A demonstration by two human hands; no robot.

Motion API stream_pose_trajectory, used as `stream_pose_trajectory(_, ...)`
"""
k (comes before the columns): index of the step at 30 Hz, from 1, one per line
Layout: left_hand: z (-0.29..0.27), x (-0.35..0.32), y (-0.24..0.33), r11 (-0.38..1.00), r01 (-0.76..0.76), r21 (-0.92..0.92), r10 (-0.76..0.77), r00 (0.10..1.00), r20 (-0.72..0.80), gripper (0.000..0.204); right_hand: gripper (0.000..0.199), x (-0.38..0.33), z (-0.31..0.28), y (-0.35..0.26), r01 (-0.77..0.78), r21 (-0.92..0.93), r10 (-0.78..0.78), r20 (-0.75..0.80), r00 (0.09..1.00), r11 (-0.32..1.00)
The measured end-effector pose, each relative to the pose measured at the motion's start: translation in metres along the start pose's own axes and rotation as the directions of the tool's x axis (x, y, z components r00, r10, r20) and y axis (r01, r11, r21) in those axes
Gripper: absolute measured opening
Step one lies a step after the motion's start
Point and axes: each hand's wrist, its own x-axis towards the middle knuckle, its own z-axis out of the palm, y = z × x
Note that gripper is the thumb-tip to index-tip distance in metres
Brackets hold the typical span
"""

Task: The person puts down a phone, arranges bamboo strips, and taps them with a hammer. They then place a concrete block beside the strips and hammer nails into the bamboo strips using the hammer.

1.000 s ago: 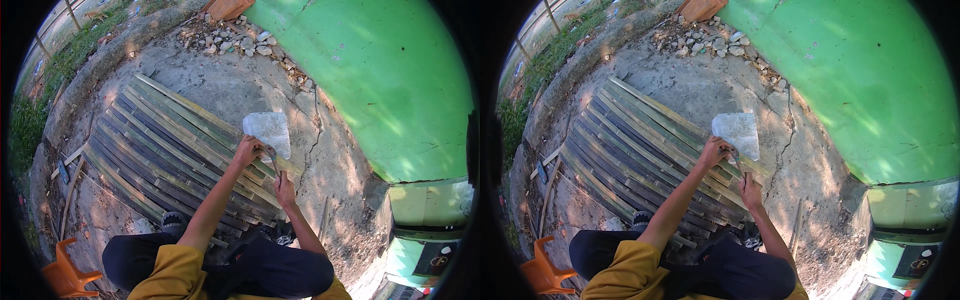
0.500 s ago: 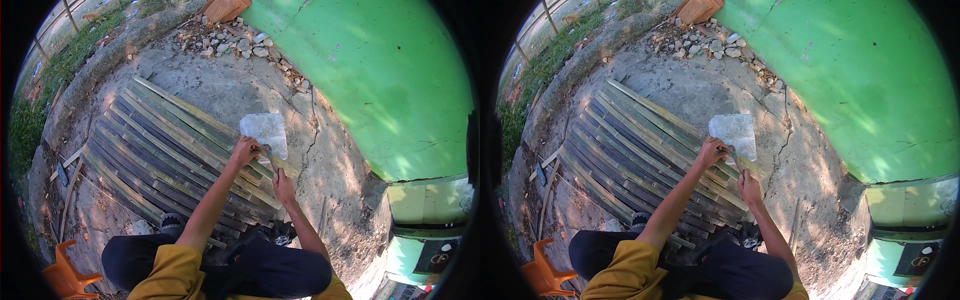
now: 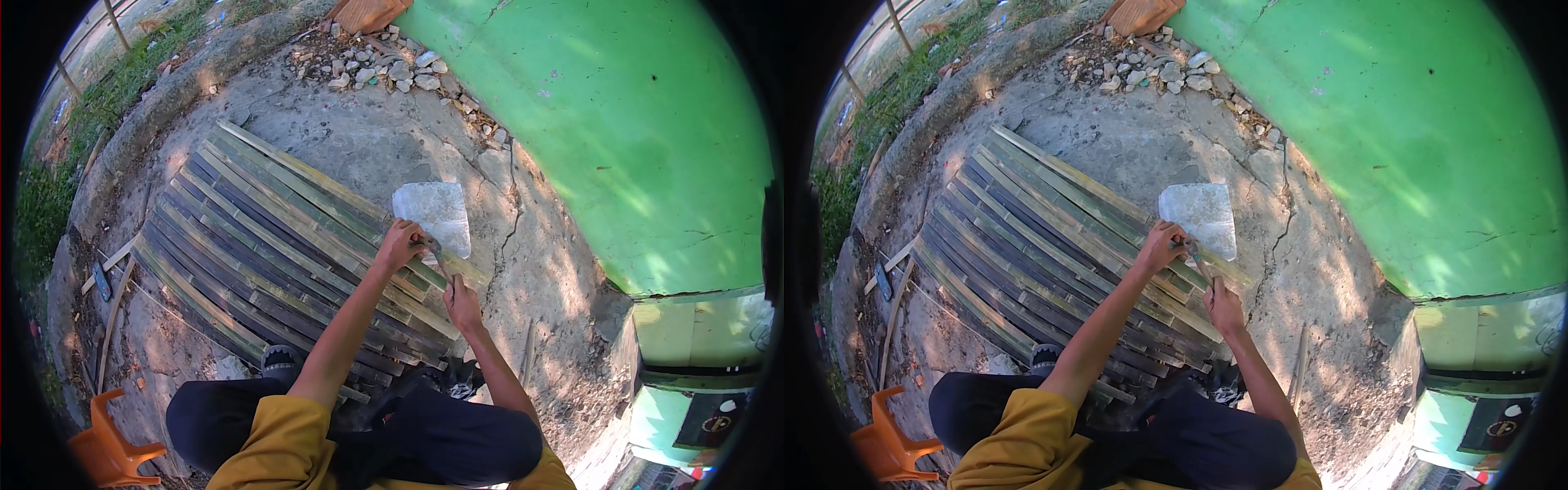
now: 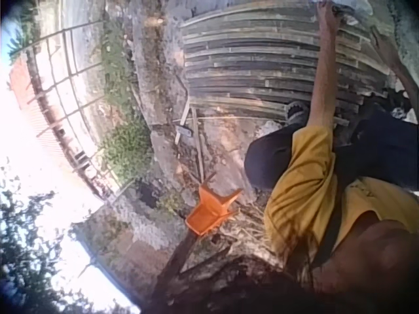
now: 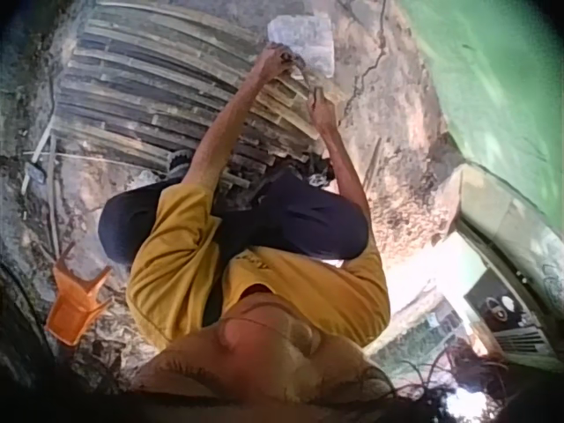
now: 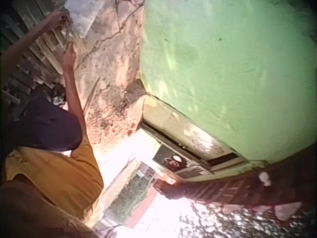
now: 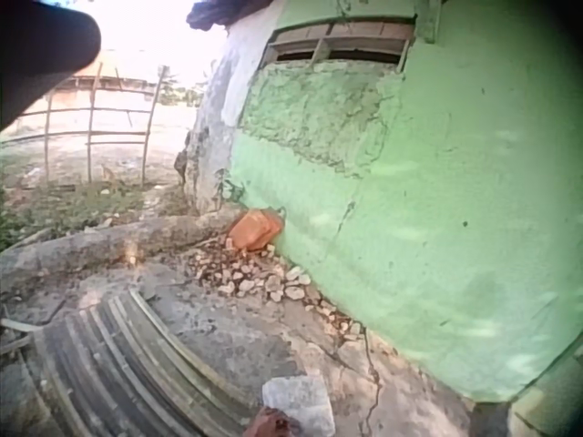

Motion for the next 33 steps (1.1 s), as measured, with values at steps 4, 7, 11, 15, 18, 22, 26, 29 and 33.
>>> stream_pose_trajectory(4,-0.003,-0.008,-0.005,1.0,-0.014,-0.008,0.014,1.0,-0.01,0.038,0.019,0.001,0.001,-0.007,-0.071,-0.037,0.073,0.044,0.996,0.997)
stream_pose_trajectory(7,0.0,-0.006,-0.002,0.999,-0.013,-0.042,0.013,1.0,-0.006,0.038,0.02,-0.005,0.001,-0.005,0.009,-0.015,-0.009,-0.048,0.999,1.0)
stream_pose_trajectory(11,0.001,-0.005,-0.005,1.0,-0.018,0.0,0.018,1.0,0.007,0.037,0.021,0.003,0.002,-0.002,-0.016,-0.087,0.021,0.061,0.998,0.996)
stream_pose_trajectory(15,-0.001,-0.005,-0.006,0.999,-0.017,-0.029,0.017,1.0,0.018,0.038,0.02,-0.004,-0.003,-0.007,0.027,-0.019,-0.027,-0.026,0.999,0.999)
stream_pose_trajectory(18,-0.002,-0.002,-0.006,0.999,-0.02,-0.047,0.021,1.0,0.018,0.048,0.02,0.003,0.001,-0.004,0.001,-0.012,-0.001,0.007,1.0,1.0)
stream_pose_trajectory(22,-0.004,-0.01,-0.001,0.991,0.064,-0.118,-0.061,0.998,0.029,0.058,0.018,0.001,-0.001,-0.007,-0.075,0.003,0.075,0.031,0.997,0.997)
stream_pose_trajectory(26,-0.005,-0.003,0.002,0.996,0.041,-0.074,-0.039,0.999,0.029,0.061,0.018,-0.001,0.003,0.0,0.007,-0.025,-0.008,-0.033,0.999,1.0)
stream_pose_trajectory(29,-0.004,-0.004,0.002,0.996,0.041,-0.081,-0.039,0.999,0.025,0.06,0.02,0.004,0.002,-0.001,-0.026,-0.042,0.027,0.033,0.999,0.999)
stream_pose_trajectory(33,-0.006,-0.003,0.001,0.997,0.029,-0.074,-0.027,0.999,0.022,0.061,0.021,0.0,-0.002,-0.005,-0.002,-0.012,0.002,-0.036,0.999,1.0)
